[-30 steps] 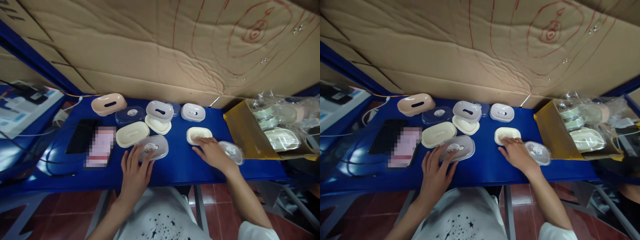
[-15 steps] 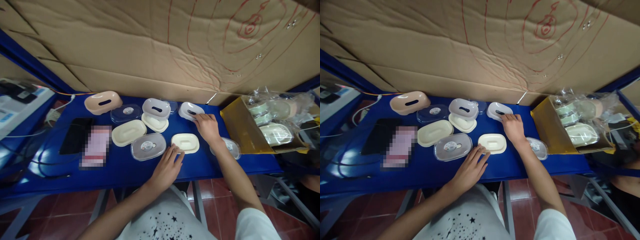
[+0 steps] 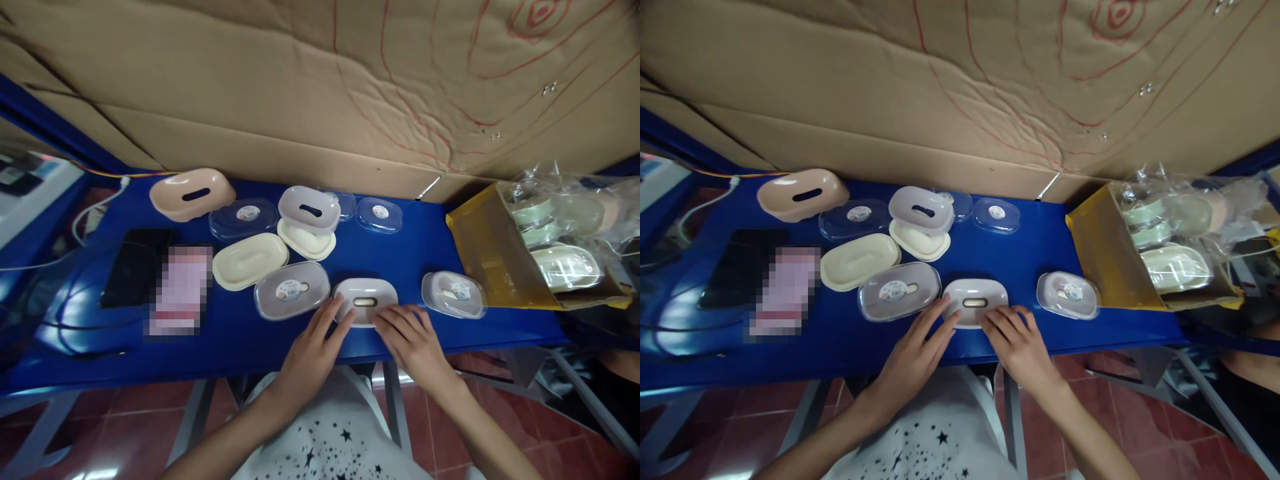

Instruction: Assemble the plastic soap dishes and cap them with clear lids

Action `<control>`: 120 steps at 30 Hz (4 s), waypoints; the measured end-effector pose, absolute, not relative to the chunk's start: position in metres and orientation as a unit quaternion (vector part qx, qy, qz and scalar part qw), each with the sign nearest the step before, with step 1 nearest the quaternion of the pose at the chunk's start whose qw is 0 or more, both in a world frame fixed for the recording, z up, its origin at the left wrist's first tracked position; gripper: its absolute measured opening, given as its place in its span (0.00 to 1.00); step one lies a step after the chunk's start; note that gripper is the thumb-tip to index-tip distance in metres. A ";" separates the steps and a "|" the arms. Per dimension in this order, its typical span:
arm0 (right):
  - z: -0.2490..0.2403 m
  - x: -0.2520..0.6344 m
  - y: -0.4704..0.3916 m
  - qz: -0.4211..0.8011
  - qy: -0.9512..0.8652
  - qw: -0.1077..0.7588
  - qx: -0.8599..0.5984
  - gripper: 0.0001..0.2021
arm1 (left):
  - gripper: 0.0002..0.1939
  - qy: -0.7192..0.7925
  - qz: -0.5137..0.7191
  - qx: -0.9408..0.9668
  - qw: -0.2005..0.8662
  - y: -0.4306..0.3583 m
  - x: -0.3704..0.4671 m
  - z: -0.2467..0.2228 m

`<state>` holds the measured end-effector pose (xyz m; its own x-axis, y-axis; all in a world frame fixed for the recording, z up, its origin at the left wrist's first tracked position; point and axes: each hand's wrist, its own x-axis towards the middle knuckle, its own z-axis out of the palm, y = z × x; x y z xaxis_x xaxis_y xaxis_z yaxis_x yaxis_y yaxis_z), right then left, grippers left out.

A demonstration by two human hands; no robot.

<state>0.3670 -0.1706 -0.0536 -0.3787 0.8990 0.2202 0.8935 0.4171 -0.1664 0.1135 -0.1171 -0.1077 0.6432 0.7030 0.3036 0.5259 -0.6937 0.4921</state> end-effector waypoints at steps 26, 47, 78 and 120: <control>-0.047 0.422 -0.007 0.018 -0.752 0.065 -0.656 0.31 | 0.16 0.286 0.212 0.929 0.103 -0.116 0.098 -0.097; -0.048 0.384 -0.172 0.122 -0.818 0.127 -0.548 0.30 | 0.18 0.257 0.254 0.925 0.119 -0.103 0.101 -0.103; -0.069 0.382 -0.131 -0.088 -0.726 0.111 -0.673 0.38 | 0.22 0.435 0.283 0.854 0.033 -0.084 0.050 -0.063; -0.071 0.284 -0.079 0.082 -0.901 0.228 -0.360 0.18 | 0.22 0.430 0.308 0.839 0.129 -0.083 0.003 -0.103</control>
